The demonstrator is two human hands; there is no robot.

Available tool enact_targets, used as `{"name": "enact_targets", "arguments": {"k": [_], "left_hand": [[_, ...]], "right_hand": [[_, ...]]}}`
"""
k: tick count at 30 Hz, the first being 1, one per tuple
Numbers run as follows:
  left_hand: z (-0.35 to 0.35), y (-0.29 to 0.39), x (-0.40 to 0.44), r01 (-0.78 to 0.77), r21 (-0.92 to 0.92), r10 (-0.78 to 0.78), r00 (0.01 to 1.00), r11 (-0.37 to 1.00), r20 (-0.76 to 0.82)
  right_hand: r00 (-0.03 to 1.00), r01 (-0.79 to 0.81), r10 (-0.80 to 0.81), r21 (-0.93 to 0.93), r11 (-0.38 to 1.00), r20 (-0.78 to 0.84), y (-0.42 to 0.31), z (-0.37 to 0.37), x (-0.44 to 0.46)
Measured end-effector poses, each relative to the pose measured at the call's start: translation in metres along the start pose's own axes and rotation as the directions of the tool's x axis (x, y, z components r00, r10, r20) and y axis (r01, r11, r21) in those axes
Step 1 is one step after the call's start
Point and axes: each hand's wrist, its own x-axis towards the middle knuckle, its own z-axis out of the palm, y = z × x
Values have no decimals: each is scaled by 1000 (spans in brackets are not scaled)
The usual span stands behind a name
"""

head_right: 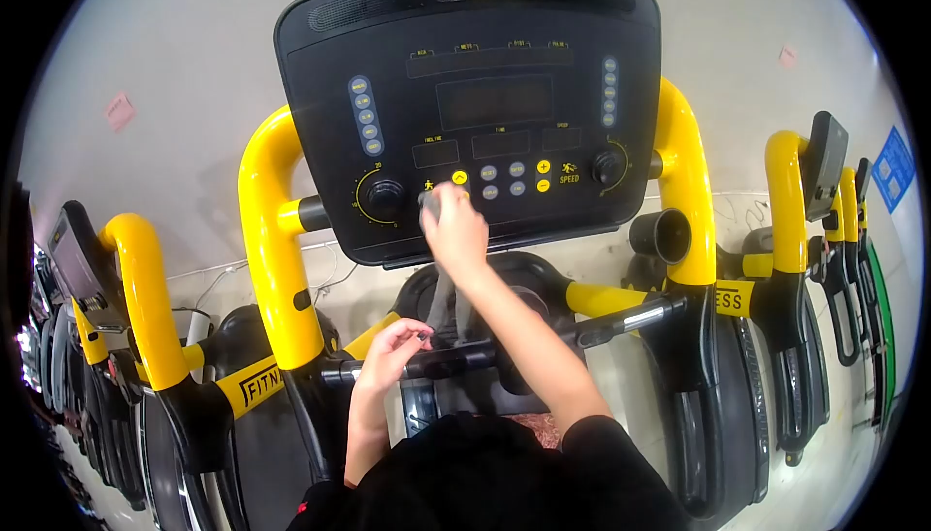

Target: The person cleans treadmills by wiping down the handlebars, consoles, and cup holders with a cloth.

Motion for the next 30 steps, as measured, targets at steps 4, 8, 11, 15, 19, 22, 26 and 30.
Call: {"name": "enact_targets", "arguments": {"k": [4, 8, 11, 15, 19, 22, 26, 30], "left_hand": [[4, 3, 0, 5, -15, -5, 1000, 1000, 22], [6, 0, 3, 16, -31, -16, 1000, 999, 25], [9, -3, 4, -8, -31, 9, 999, 999, 40], [16, -1, 8, -10, 13, 9, 998, 1000, 55], [16, 4, 7, 30, 35, -32, 999, 999, 36], [17, 2, 9, 29, 39, -30, 999, 999, 32], [26, 4, 9, 20, 37, -23, 997, 999, 77], [24, 6, 9, 31, 56, -35, 997, 998, 69]], "right_hand": [[996, -11, 6, 47, 999, 90, -2, 3, -15], [994, 63, -59, 54, 997, -89, -8, -21, 25], [997, 58, -55, 50, 997, -50, -5, -20, 19], [972, 92, -104, 62, 994, 211, 1, -2, -27], [999, 43, -41, 67, 997, -29, 1, -24, 15], [995, 17, -9, 84, 996, -102, -2, -41, 34], [992, 107, -108, 14, 994, 67, 11, -15, -6], [992, 124, -124, 18, 992, -28, 15, -17, 1]]}}
